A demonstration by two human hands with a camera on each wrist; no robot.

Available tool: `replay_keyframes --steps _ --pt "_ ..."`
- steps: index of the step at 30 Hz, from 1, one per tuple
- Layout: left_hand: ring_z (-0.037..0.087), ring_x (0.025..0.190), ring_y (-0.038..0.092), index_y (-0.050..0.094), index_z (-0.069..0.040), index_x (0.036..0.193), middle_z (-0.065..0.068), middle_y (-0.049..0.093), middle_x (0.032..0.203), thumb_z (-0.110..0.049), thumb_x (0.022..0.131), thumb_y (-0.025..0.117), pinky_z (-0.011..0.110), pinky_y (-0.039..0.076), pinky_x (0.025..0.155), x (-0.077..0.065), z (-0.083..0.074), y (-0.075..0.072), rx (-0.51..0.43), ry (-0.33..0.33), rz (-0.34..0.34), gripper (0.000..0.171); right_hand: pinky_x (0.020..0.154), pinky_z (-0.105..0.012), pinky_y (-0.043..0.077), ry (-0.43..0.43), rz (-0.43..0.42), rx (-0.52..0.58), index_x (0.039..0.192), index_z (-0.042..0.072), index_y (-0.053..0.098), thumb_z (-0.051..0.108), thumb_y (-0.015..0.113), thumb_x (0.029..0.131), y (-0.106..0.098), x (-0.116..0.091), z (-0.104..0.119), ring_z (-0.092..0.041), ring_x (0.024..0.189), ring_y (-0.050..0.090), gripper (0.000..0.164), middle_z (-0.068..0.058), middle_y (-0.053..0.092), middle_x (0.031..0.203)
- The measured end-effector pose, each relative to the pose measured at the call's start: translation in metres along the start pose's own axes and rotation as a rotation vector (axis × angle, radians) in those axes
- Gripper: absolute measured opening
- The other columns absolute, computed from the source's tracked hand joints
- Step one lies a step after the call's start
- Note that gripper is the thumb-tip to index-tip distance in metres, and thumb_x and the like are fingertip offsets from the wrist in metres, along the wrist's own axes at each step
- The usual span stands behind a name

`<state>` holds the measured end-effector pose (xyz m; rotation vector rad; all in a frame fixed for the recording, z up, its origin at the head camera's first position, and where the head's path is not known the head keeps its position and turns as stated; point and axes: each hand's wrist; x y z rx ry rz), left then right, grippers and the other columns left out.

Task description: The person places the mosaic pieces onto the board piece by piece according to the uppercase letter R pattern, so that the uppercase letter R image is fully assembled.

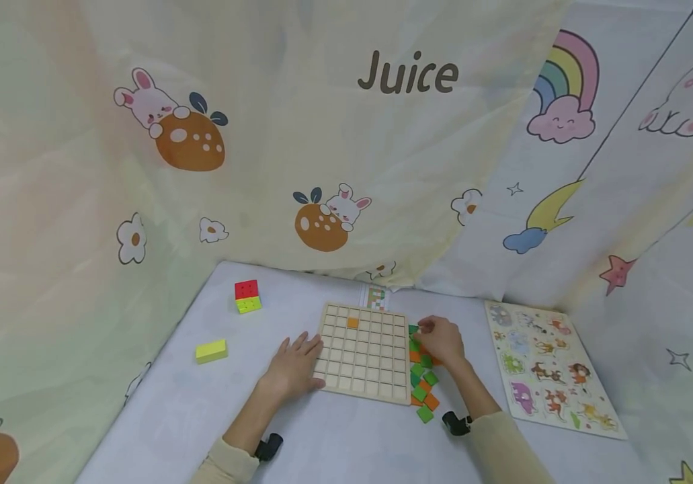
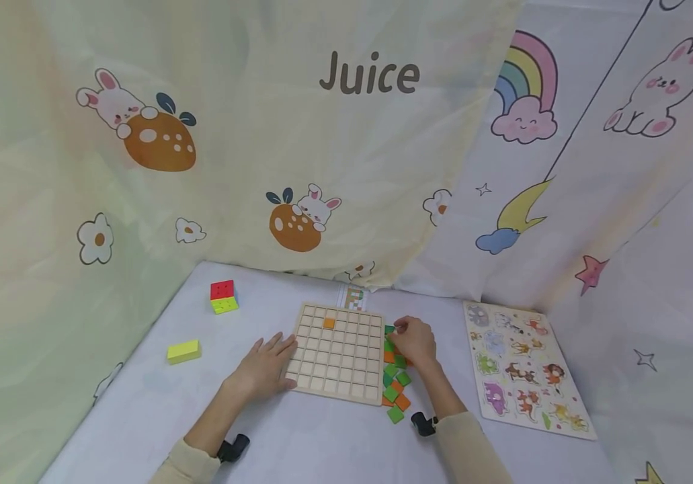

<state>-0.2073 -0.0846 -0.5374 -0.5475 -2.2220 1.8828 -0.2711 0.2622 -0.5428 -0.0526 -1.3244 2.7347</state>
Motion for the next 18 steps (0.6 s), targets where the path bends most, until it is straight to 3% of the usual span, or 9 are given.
replay_keyframes --steps 6,18 --pt "0.037 0.155 0.03 0.049 -0.004 0.155 0.011 0.043 0.164 -0.047 0.086 0.083 0.062 0.024 0.124 0.0007 -0.0013 -0.0032 0.003 -0.005 0.017 0.088 0.065 -0.033 0.054 -0.026 0.026 -0.026 0.112 0.002 0.076 0.021 0.088 0.083 0.0003 -0.002 -0.0023 -0.021 0.081 0.069 0.036 -0.005 0.075 0.091" --pt "0.036 0.155 0.031 0.05 -0.004 0.154 0.011 0.044 0.163 -0.048 0.085 0.084 0.062 0.025 0.124 0.0004 -0.0004 -0.0011 -0.004 -0.001 0.002 0.088 0.069 -0.034 0.056 0.019 0.012 0.055 0.11 0.005 0.078 0.015 0.089 0.08 -0.0014 0.0002 -0.0054 -0.023 0.085 0.069 0.033 -0.006 0.076 0.095"
Point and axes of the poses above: each hand's wrist, its own x-axis towards the middle knuckle, its own y-axis out of the palm, z = x × y
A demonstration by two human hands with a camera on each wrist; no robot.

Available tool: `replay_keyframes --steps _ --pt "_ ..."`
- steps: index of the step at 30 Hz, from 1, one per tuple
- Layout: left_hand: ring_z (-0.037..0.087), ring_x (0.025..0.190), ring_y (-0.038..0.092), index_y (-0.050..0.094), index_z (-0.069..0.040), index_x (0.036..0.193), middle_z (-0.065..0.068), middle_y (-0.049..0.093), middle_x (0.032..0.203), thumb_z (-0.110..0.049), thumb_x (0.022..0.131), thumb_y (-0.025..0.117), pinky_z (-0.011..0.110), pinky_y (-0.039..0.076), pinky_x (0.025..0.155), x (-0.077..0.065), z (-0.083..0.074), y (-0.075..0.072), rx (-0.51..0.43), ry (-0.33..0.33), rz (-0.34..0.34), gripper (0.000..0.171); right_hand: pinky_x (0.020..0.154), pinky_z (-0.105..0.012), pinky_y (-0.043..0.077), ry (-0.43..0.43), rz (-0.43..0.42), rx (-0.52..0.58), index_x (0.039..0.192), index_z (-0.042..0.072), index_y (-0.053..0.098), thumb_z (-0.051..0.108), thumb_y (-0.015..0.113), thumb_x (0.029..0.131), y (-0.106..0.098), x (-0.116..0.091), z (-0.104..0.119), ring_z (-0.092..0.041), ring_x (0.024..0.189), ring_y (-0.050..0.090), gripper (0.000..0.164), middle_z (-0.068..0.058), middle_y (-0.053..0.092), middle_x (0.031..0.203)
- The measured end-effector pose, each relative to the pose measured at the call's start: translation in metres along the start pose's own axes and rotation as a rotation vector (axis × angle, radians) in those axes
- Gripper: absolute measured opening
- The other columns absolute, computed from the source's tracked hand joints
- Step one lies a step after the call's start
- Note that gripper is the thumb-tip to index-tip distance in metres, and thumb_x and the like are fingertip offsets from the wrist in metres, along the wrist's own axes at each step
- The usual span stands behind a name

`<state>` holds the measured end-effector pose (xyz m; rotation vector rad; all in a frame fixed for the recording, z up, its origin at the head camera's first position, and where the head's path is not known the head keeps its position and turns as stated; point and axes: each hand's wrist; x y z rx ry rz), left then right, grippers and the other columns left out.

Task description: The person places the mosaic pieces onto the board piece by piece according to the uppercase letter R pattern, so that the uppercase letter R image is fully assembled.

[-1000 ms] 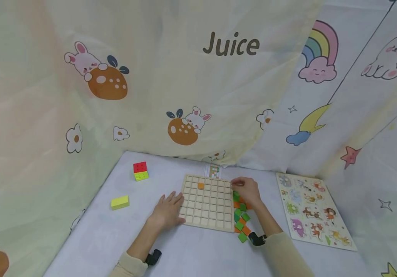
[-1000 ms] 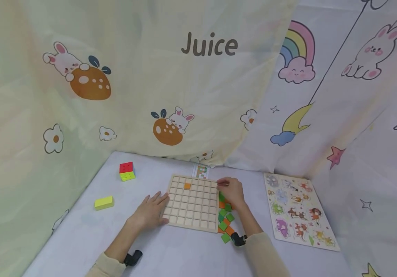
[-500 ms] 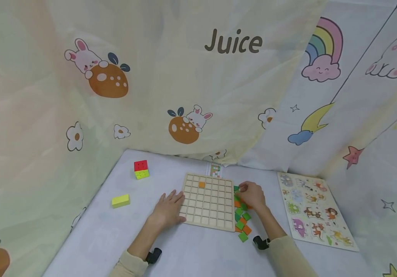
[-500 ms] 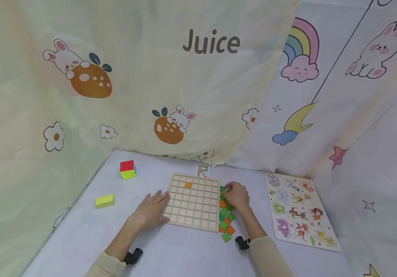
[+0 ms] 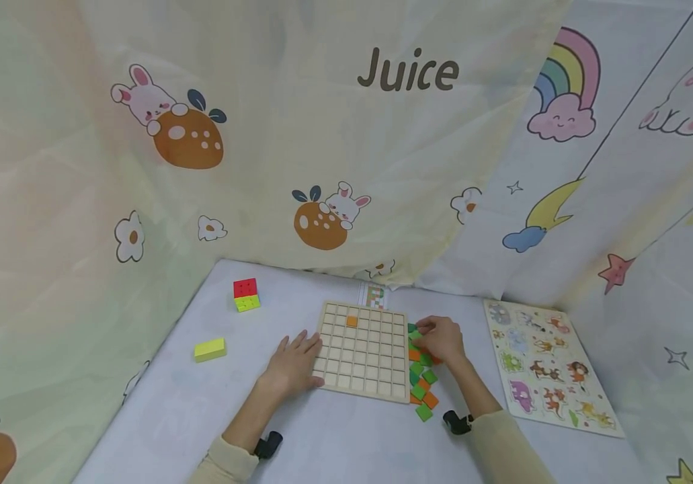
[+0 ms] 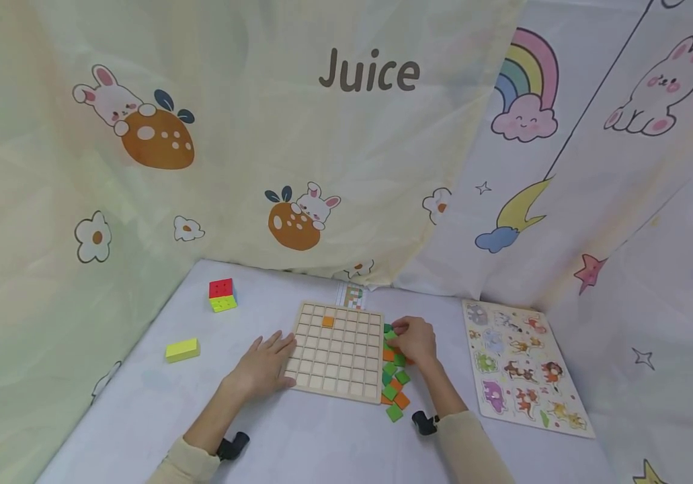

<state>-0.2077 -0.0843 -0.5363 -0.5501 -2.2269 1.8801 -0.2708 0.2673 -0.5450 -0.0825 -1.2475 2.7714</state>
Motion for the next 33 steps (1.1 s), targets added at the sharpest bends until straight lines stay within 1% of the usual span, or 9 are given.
replay_keyframes --steps 5,9,13,16,19,24,26,30,33 --pt "0.035 0.155 0.031 0.05 -0.005 0.154 0.01 0.044 0.163 -0.047 0.085 0.084 0.062 0.025 0.124 0.0 0.0 -0.001 -0.001 0.0 0.0 0.089 0.065 -0.031 0.056 -0.052 -0.04 0.062 0.105 0.007 0.08 0.011 0.085 0.083 -0.002 0.001 -0.001 -0.024 0.085 0.072 0.024 -0.005 0.075 0.092" --pt "0.035 0.155 0.031 0.05 -0.005 0.155 0.01 0.044 0.163 -0.048 0.085 0.084 0.061 0.025 0.124 0.0 0.0 0.0 0.004 -0.002 -0.005 0.089 0.064 -0.032 0.058 -0.088 -0.063 0.103 0.106 0.006 0.08 0.01 0.084 0.084 -0.005 0.001 0.001 -0.026 0.085 0.073 0.023 -0.005 0.075 0.091" --pt "0.035 0.155 0.031 0.049 -0.005 0.155 0.01 0.044 0.164 -0.048 0.086 0.083 0.061 0.025 0.124 0.0 0.0 0.0 0.005 -0.002 -0.001 0.089 0.069 -0.035 0.06 -0.111 -0.07 0.131 0.107 0.006 0.08 0.012 0.085 0.086 -0.005 0.002 0.005 -0.027 0.087 0.075 0.022 -0.006 0.076 0.092" --pt "0.035 0.156 0.03 0.048 -0.005 0.155 0.01 0.043 0.164 -0.048 0.086 0.083 0.061 0.024 0.124 -0.001 0.0 0.0 0.0 -0.004 0.005 0.089 0.072 -0.035 0.059 -0.13 -0.063 0.143 0.107 0.007 0.08 0.012 0.086 0.087 -0.002 0.004 0.009 -0.026 0.087 0.075 0.021 -0.006 0.077 0.092" --pt "0.036 0.156 0.03 0.048 -0.004 0.155 0.01 0.043 0.164 -0.047 0.086 0.083 0.062 0.024 0.124 -0.002 0.001 -0.001 -0.01 -0.002 0.001 0.088 0.071 -0.031 0.058 -0.156 -0.057 0.155 0.106 0.008 0.081 0.011 0.085 0.087 0.002 0.006 0.014 -0.023 0.084 0.075 0.02 -0.006 0.077 0.092" --pt "0.036 0.156 0.03 0.049 -0.004 0.155 0.011 0.044 0.163 -0.047 0.086 0.084 0.062 0.023 0.124 -0.001 0.002 0.0 -0.01 0.004 -0.007 0.088 0.07 -0.029 0.059 -0.205 -0.032 0.207 0.108 0.004 0.08 0.008 0.085 0.087 0.01 0.011 0.025 -0.023 0.083 0.074 0.022 -0.008 0.078 0.093" --pt "0.036 0.155 0.03 0.05 -0.004 0.154 0.011 0.044 0.163 -0.048 0.085 0.084 0.062 0.024 0.124 0.0 0.003 0.001 -0.007 0.004 -0.008 0.088 0.073 -0.031 0.06 -0.217 -0.014 0.224 0.109 0.002 0.079 0.008 0.084 0.088 0.014 0.013 0.029 -0.023 0.084 0.074 0.022 -0.009 0.078 0.093" --pt "0.036 0.155 0.03 0.051 -0.004 0.154 0.01 0.045 0.163 -0.048 0.085 0.084 0.062 0.024 0.124 0.001 0.003 0.002 -0.002 0.006 -0.008 0.088 0.077 -0.036 0.061 -0.211 0.018 0.232 0.109 0.005 0.079 0.009 0.084 0.088 0.022 0.017 0.039 -0.022 0.085 0.074 0.022 -0.006 0.078 0.093" --pt "0.036 0.155 0.031 0.051 -0.004 0.153 0.01 0.046 0.162 -0.047 0.084 0.085 0.062 0.025 0.124 0.0 0.003 0.002 -0.002 0.011 -0.011 0.088 0.077 -0.038 0.062 -0.212 0.029 0.238 0.109 0.005 0.08 0.008 0.085 0.087 0.028 0.02 0.045 -0.022 0.085 0.075 0.022 -0.006 0.078 0.093"
Point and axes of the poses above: each hand's wrist, its own x-axis towards the middle knuckle, its own y-axis out of the palm, z = x × y
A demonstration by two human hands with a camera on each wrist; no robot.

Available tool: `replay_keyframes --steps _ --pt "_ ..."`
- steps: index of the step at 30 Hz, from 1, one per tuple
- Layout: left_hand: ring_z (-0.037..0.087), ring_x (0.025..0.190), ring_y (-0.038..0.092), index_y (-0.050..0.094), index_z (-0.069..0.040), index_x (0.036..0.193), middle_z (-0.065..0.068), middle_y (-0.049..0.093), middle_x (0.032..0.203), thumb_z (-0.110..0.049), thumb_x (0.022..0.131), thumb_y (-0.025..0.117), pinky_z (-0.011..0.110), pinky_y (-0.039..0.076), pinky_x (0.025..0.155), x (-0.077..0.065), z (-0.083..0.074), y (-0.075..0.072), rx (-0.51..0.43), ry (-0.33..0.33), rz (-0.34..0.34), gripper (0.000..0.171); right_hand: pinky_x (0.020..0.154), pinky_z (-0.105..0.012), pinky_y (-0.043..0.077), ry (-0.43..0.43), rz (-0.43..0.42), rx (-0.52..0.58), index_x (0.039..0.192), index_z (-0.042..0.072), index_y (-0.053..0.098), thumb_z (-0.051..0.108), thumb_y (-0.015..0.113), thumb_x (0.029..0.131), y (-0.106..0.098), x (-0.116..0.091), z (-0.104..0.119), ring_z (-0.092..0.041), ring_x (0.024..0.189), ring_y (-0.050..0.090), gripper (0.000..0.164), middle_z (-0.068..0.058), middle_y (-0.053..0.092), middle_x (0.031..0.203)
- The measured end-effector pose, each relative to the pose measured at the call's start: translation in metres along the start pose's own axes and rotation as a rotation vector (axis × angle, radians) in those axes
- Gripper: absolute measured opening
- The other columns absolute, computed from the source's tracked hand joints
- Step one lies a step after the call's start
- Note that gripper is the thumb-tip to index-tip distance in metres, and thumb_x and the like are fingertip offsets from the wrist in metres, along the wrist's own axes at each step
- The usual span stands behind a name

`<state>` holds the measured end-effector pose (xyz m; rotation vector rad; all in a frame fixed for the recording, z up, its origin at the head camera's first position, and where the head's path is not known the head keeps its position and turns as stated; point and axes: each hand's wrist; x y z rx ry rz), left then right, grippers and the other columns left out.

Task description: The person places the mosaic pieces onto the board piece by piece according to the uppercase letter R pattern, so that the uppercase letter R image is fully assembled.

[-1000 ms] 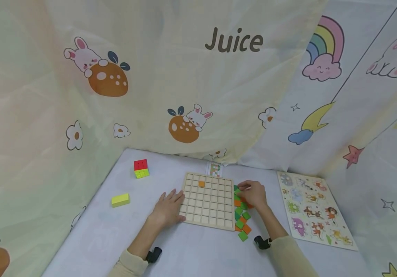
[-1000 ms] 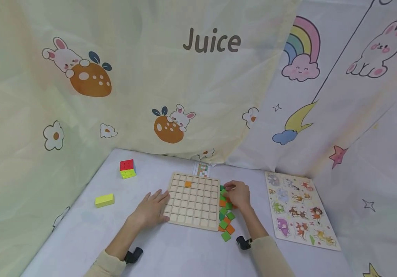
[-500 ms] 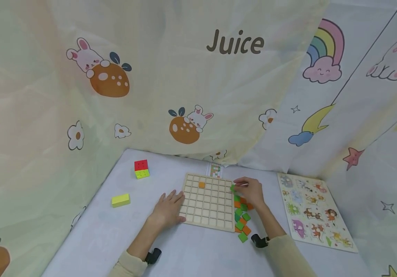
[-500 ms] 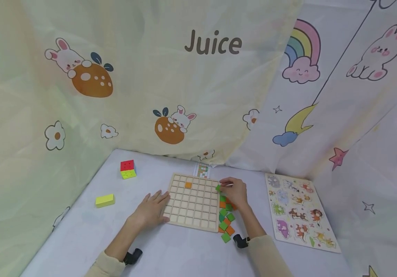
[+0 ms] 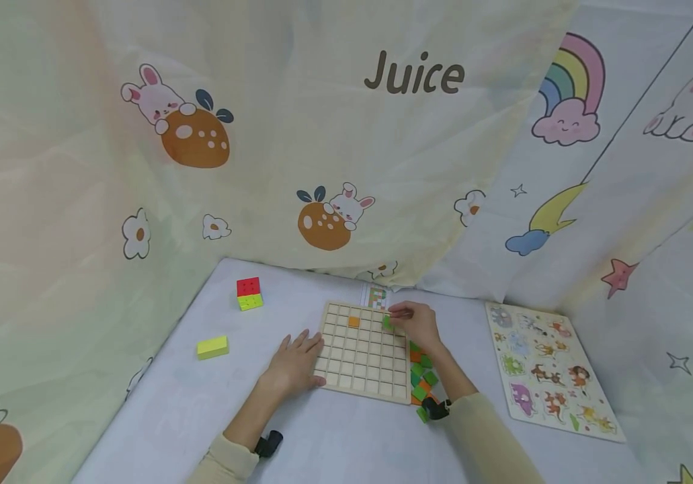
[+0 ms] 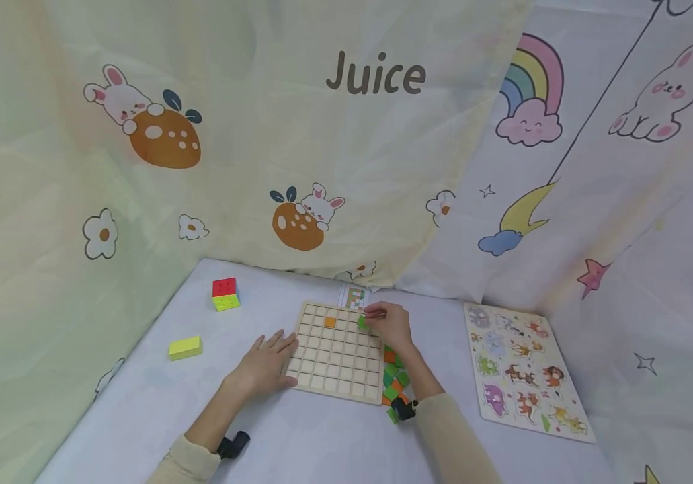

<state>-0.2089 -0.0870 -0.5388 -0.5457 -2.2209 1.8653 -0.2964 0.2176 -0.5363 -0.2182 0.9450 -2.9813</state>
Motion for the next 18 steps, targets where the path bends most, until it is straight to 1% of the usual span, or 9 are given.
replay_keyframes --steps 4,8,15,18 --pt "0.036 0.154 0.032 0.053 -0.003 0.152 0.011 0.047 0.161 -0.046 0.084 0.085 0.062 0.026 0.123 0.0 0.0 -0.002 -0.006 0.005 -0.007 0.087 0.077 -0.037 0.063 -0.026 0.014 0.015 0.108 0.003 0.079 0.005 0.084 0.087 0.008 0.007 0.002 -0.023 0.085 0.076 0.022 -0.008 0.079 0.094" --pt "0.036 0.154 0.032 0.053 -0.003 0.152 0.011 0.047 0.161 -0.046 0.084 0.086 0.062 0.026 0.124 -0.001 -0.001 -0.004 -0.007 0.002 -0.006 0.087 0.078 -0.036 0.063 -0.052 0.028 0.017 0.105 0.003 0.079 0.004 0.084 0.087 0.017 0.011 0.006 -0.022 0.084 0.076 0.019 -0.007 0.079 0.092" --pt "0.036 0.155 0.031 0.051 -0.003 0.153 0.011 0.046 0.162 -0.045 0.085 0.085 0.061 0.025 0.124 -0.002 -0.003 -0.005 -0.013 0.005 0.015 0.086 0.079 -0.039 0.063 -0.093 0.064 0.006 0.104 0.002 0.079 0.002 0.084 0.087 0.029 0.013 0.013 -0.022 0.083 0.075 0.018 -0.009 0.078 0.093" --pt "0.036 0.155 0.032 0.052 -0.003 0.152 0.011 0.046 0.162 -0.046 0.085 0.085 0.061 0.026 0.124 -0.001 -0.003 -0.006 -0.002 0.005 0.014 0.086 0.079 -0.038 0.063 -0.137 0.081 -0.012 0.104 -0.001 0.078 -0.002 0.082 0.087 0.035 0.016 0.014 -0.023 0.083 0.075 0.017 -0.01 0.078 0.093"
Point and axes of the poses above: each hand's wrist, its own x-axis towards the middle knuckle, its own y-axis out of the palm, z = x × y
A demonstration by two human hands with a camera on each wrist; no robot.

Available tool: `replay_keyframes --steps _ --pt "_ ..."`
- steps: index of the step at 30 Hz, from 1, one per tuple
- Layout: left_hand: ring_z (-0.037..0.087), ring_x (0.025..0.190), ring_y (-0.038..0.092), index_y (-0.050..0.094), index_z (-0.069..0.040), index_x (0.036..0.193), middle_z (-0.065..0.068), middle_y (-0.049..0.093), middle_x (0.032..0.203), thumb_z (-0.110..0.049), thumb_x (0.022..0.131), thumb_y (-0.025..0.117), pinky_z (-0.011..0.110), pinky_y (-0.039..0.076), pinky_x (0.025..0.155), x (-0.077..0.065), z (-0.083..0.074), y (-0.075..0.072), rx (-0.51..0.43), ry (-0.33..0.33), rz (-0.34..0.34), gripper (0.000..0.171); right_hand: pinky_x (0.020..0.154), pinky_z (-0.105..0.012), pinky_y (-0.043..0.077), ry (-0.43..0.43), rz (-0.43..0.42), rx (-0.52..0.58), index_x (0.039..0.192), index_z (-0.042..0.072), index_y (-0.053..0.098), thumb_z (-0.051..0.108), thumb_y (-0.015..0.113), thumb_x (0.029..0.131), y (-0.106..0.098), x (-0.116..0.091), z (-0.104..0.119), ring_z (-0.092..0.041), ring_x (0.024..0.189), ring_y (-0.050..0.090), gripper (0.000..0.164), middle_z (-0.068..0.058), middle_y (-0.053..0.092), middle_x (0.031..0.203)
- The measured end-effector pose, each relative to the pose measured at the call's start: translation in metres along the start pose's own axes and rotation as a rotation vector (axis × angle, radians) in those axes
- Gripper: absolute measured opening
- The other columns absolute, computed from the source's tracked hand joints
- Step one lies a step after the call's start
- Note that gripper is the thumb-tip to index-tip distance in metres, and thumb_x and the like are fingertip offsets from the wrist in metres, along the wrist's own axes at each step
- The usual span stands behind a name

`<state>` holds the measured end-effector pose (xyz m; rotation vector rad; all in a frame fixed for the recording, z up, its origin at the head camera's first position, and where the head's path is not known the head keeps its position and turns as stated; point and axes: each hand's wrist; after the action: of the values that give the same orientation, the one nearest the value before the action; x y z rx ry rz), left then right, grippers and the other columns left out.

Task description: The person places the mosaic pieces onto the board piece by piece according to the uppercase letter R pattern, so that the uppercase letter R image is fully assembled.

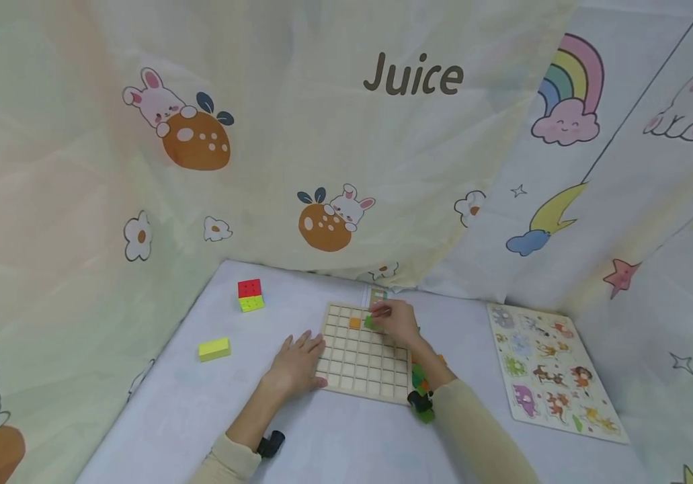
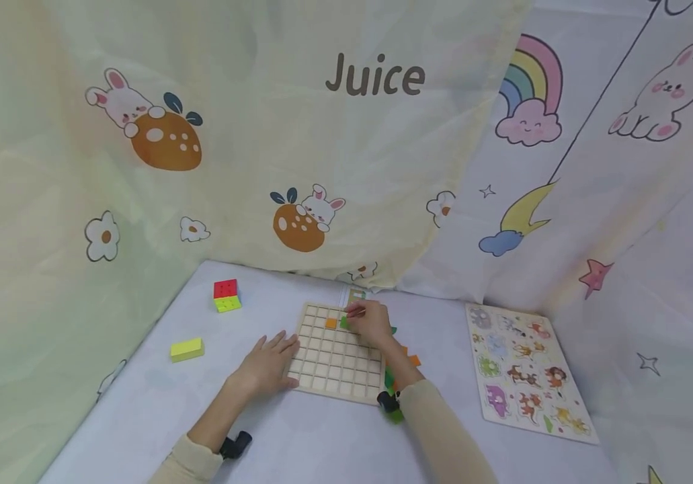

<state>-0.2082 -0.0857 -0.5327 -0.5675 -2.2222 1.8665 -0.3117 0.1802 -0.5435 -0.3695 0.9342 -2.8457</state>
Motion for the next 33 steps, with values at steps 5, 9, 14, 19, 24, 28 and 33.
replay_keyframes --steps 5,9,14,19,24,28,33 --pt "0.035 0.154 0.032 0.053 -0.003 0.151 0.011 0.047 0.161 -0.048 0.084 0.085 0.061 0.026 0.124 0.002 0.0 0.001 0.025 0.001 -0.005 0.087 0.08 -0.039 0.063 -0.027 0.019 -0.027 0.102 -0.001 0.078 -0.002 0.081 0.088 0.007 0.003 -0.001 -0.023 0.083 0.075 0.015 -0.01 0.078 0.092" --pt "0.035 0.154 0.032 0.054 -0.003 0.151 0.011 0.047 0.161 -0.049 0.084 0.084 0.06 0.026 0.124 0.003 0.0 0.002 0.036 0.005 -0.004 0.086 0.082 -0.04 0.062 -0.013 0.01 -0.089 0.099 0.005 0.08 0.003 0.083 0.088 0.011 0.004 -0.002 -0.019 0.083 0.075 0.011 -0.006 0.079 0.091" --pt "0.036 0.154 0.033 0.054 -0.003 0.151 0.012 0.047 0.161 -0.049 0.085 0.084 0.06 0.027 0.123 0.003 -0.001 0.002 0.038 0.009 -0.003 0.086 0.079 -0.037 0.061 -0.022 0.004 -0.162 0.093 0.011 0.081 0.005 0.083 0.088 0.015 0.003 -0.005 -0.014 0.08 0.073 0.008 0.0 0.078 0.088" --pt "0.036 0.154 0.032 0.053 -0.002 0.151 0.012 0.047 0.161 -0.05 0.086 0.082 0.06 0.027 0.124 0.003 -0.001 -0.001 0.052 0.013 0.002 0.086 0.078 -0.039 0.061 -0.005 0.011 -0.144 0.096 0.011 0.082 0.007 0.083 0.089 0.012 -0.001 -0.004 -0.016 0.081 0.073 0.008 0.001 0.078 0.088" --pt "0.036 0.154 0.032 0.053 -0.002 0.151 0.013 0.045 0.162 -0.051 0.087 0.081 0.06 0.026 0.124 0.004 0.0 -0.003 0.058 0.022 0.0 0.085 0.08 -0.039 0.061 0.031 -0.002 -0.119 0.103 0.009 0.081 0.009 0.083 0.09 0.001 -0.006 -0.005 -0.016 0.085 0.073 0.013 0.001 0.078 0.092" --pt "0.037 0.154 0.032 0.053 -0.001 0.151 0.013 0.045 0.162 -0.049 0.087 0.082 0.06 0.026 0.124 0.003 0.0 -0.003 0.048 0.025 0.0 0.085 0.082 -0.04 0.062 0.041 -0.044 -0.111 0.103 0.009 0.081 0.011 0.081 0.092 -0.01 -0.01 -0.005 -0.019 0.087 0.074 0.012 0.0 0.079 0.094" --pt "0.036 0.154 0.032 0.052 0.0 0.151 0.014 0.045 0.161 -0.049 0.086 0.083 0.059 0.025 0.124 0.003 -0.001 -0.002 0.046 0.027 0.0 0.087 0.084 -0.042 0.061 0.069 -0.106 -0.118 0.103 0.013 0.081 0.019 0.078 0.096 -0.026 -0.018 -0.008 -0.021 0.09 0.074 0.01 0.0 0.079 0.095"
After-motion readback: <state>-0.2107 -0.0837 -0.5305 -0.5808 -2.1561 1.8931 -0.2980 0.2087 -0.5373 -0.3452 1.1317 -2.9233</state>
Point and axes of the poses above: each hand's wrist, its own x-axis towards the middle knuckle, its own y-axis out of the palm, z = x × y
